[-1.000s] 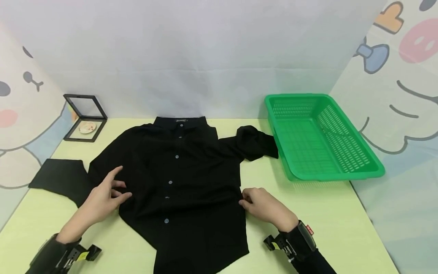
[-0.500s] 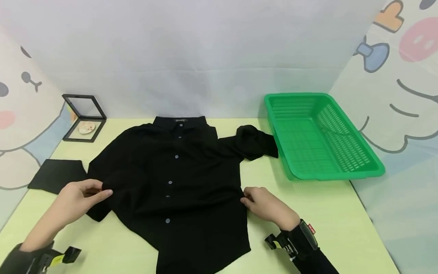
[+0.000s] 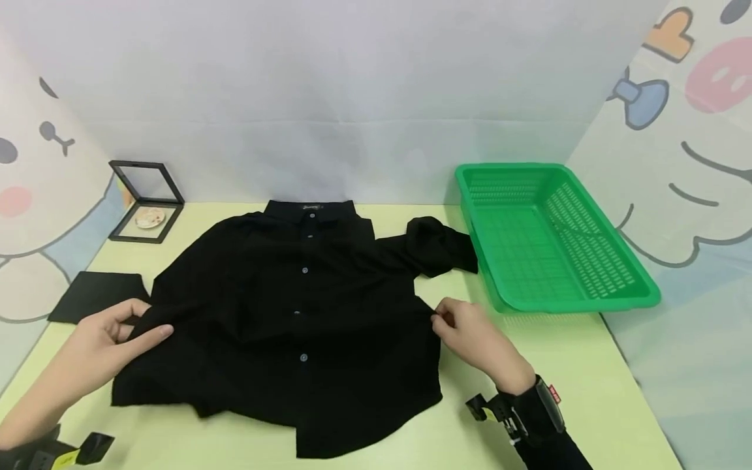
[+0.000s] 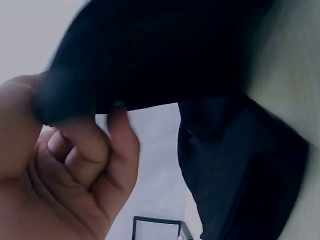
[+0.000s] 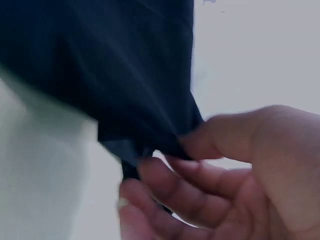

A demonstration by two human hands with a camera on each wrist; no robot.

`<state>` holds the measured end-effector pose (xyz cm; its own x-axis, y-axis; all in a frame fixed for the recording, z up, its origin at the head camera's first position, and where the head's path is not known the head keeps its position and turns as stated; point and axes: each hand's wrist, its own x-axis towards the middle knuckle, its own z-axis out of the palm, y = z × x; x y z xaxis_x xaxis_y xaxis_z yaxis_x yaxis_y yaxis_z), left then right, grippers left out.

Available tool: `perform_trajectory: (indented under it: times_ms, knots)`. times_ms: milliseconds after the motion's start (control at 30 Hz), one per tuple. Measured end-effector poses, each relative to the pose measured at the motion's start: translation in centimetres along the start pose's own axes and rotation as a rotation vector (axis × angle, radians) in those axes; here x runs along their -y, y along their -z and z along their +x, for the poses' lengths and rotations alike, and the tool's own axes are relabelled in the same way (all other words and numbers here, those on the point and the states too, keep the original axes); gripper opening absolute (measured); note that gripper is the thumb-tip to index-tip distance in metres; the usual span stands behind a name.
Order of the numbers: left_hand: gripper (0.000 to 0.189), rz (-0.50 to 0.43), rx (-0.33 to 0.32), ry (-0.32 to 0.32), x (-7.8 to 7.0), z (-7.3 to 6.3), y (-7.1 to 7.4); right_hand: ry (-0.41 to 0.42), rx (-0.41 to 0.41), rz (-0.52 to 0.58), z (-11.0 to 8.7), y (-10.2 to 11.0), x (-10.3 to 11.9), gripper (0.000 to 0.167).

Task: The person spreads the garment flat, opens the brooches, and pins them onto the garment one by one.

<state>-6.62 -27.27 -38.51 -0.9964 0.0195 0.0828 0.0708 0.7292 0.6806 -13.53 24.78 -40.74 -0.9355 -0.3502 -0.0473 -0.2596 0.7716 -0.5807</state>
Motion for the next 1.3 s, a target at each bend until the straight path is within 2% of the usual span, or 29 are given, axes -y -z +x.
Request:
perform_trajectory:
  times_ms: [133, 200, 233, 300, 400, 433, 500, 567, 667, 767, 867, 933, 1067, 1133, 1200, 1300]
  knots:
    - [0.019, 0.015, 0.002, 0.016, -0.2, -0.2, 0.3, -0.055, -0.147, 0.003, -0.3, 0.5, 0.3, 0.012]
    - [0.019, 0.010, 0.071, 0.028, -0.1, -0.2, 0.3, -0.075, -0.181, 0.006, -0.4, 0.6, 0.2, 0.012]
    - [0.020, -0.006, 0.141, 0.035, 0.2, -0.2, 0.3, -0.079, -0.179, 0.005, -0.4, 0.6, 0.2, 0.011]
    - [0.022, -0.038, 0.313, 0.063, 0.7, -0.1, 0.1, -0.085, -0.137, 0.004, -0.4, 0.5, 0.0, 0.011]
    - [0.026, -0.074, 0.560, 0.119, 2.0, 0.0, -0.4, -0.074, 0.010, -0.003, -0.5, 0.1, -0.4, 0.010]
    - [0.028, -0.068, 0.614, 0.147, 2.4, -0.1, -0.5, -0.068, 0.068, -0.001, -0.5, 0.0, -0.5, 0.009]
    - [0.028, -0.018, 0.655, 0.198, 2.8, 0.0, -0.8, -0.051, 0.175, -0.006, -0.7, -0.4, -0.9, 0.009]
    - [0.023, 0.049, 0.640, 0.212, 2.9, 0.1, -0.9, -0.045, 0.255, -0.016, -0.8, -0.7, -1.0, 0.012]
    - [0.032, 0.142, 0.545, 0.193, 2.5, 0.8, -0.9, -0.051, 0.293, -0.017, -0.6, -0.7, -0.9, 0.008]
    - [0.038, 0.199, 0.410, 0.128, 1.6, 1.8, -0.9, -0.073, 0.245, 0.002, 0.0, -0.4, -0.5, 0.015]
    - [0.035, 0.216, 0.305, 0.045, 0.7, 3.0, -1.7, -0.045, 0.160, 0.003, 0.9, -0.5, 0.1, 0.024]
    - [0.037, 0.215, 0.290, -0.024, 0.1, 3.6, -2.6, 0.019, 0.122, -0.006, 1.5, -0.9, 0.5, 0.027]
    - [0.051, 0.219, 0.354, -0.128, -0.5, 4.6, -4.8, 0.160, 0.108, -0.064, 2.7, -2.3, 1.1, 0.039]
    - [0.054, 0.249, 0.368, -0.138, -0.8, 4.8, -5.9, 0.182, 0.127, -0.100, 3.1, -2.9, 1.2, 0.045]
    - [0.047, 0.298, 0.345, -0.121, -0.9, 5.0, -6.8, 0.177, 0.152, -0.130, 3.4, -3.3, 1.4, 0.046]
    - [0.025, 0.378, 0.272, -0.095, -1.1, 5.3, -7.5, 0.152, 0.179, -0.152, 3.5, -3.4, 1.2, 0.030]
